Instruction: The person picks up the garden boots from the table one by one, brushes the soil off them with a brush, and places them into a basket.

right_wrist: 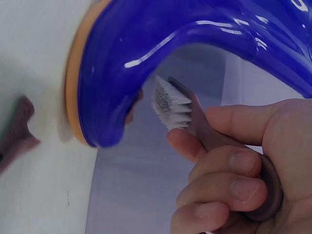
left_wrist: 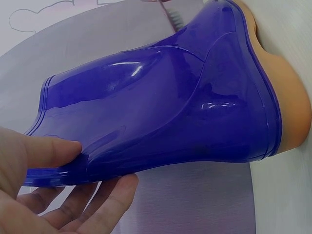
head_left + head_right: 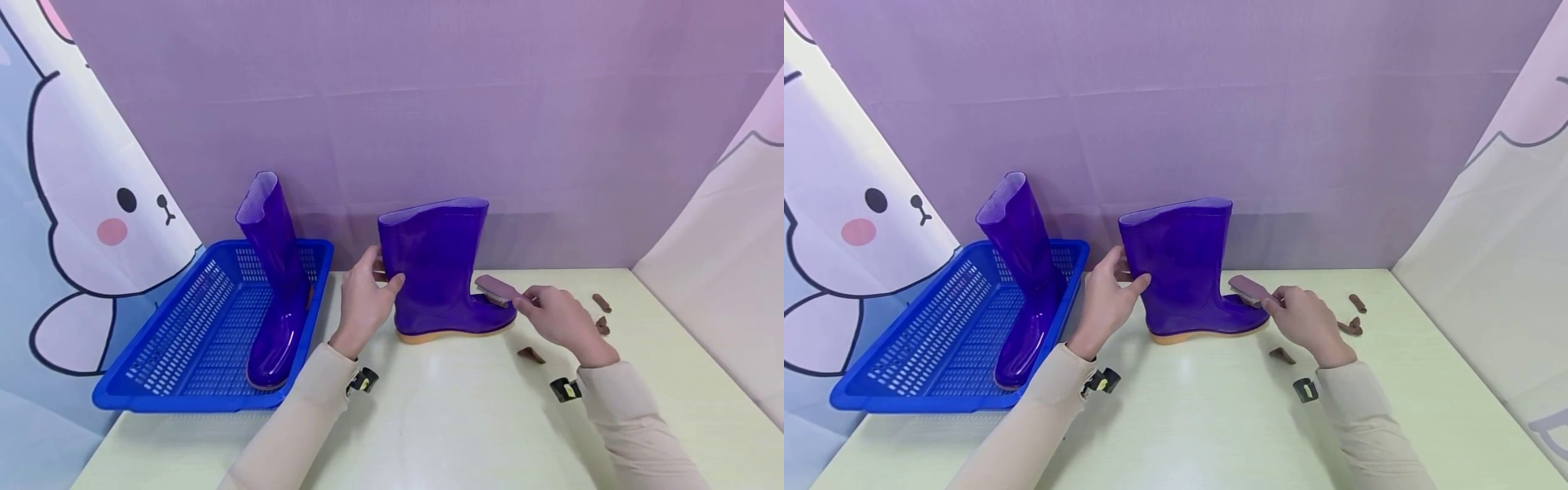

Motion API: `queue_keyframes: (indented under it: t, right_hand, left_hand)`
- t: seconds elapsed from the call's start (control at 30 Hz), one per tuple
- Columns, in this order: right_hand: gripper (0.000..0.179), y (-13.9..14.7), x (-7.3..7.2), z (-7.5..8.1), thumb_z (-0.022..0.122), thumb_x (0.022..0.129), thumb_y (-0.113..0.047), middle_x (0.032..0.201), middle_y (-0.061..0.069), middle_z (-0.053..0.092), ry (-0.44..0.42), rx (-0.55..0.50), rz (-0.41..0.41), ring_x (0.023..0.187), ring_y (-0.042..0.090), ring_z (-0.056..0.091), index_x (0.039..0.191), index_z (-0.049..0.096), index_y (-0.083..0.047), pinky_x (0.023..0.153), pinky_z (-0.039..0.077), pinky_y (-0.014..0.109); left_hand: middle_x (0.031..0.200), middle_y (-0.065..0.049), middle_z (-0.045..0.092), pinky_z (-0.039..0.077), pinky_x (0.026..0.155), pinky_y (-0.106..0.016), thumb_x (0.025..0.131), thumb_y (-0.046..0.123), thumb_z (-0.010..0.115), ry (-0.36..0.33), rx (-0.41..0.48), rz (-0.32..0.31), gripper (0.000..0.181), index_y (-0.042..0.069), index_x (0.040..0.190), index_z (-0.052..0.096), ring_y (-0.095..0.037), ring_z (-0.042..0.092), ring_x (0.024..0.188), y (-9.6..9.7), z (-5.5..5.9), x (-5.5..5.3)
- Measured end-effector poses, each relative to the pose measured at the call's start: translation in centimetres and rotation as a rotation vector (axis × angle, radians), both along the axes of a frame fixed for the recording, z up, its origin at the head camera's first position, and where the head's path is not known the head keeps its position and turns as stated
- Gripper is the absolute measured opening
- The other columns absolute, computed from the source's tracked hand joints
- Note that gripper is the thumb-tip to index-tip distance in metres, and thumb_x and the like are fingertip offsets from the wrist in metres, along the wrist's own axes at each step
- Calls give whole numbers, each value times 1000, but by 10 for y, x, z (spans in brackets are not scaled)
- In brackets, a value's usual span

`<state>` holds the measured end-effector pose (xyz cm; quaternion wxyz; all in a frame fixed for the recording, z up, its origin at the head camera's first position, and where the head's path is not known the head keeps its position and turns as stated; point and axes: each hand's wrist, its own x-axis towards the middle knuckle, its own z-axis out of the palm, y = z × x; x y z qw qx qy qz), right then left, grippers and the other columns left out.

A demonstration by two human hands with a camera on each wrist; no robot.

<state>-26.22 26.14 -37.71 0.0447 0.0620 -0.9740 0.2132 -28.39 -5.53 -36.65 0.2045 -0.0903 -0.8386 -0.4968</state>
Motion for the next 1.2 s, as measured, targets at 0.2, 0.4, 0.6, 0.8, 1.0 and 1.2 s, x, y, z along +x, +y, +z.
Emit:
queue_keyframes:
  t: [0.2,0.4,0.6,0.8,1.0,1.2]
  right_hand:
    - [33,-1,0,-6,53,104,-31,77,3,64,-15,15,-3,72,21,57,111,74,-7,54,38,32]
    - [30,7,1,-4,54,104,-30,72,1,60,-15,26,-21,65,19,52,109,74,-8,50,34,32]
    - [30,11,0,-1,54,103,-28,72,1,61,-5,57,-24,64,18,53,107,75,-7,51,34,32]
    - [27,15,1,1,55,102,-28,66,-1,57,10,85,-27,61,18,51,102,75,-9,54,32,32]
    - [29,20,1,4,56,102,-29,68,-2,58,0,98,-27,63,17,51,106,76,-8,56,33,31]
    - [32,26,1,4,56,102,-30,74,0,63,-20,101,-27,66,18,53,110,75,-6,56,36,31]
  left_hand:
    - [106,-8,74,56,90,-43,89,14,77,1,-2,6,39,15,125,64,-25,73,96,0,-1,-1]
    - [106,-7,74,56,90,-42,88,14,78,-2,-13,10,39,15,124,64,-24,73,95,1,0,-2]
    - [105,-7,74,57,88,-41,88,12,78,9,-6,13,37,14,122,65,-24,73,94,1,-1,-2]
    - [105,-7,74,58,88,-40,88,12,78,8,-6,10,36,14,121,65,-24,73,95,0,-1,-3]
    - [105,-7,74,58,89,-40,88,12,77,9,-2,7,35,15,121,65,-24,73,94,0,-1,-3]
    - [105,-7,74,58,88,-40,88,13,77,7,1,6,35,14,121,64,-24,73,94,1,-1,-2]
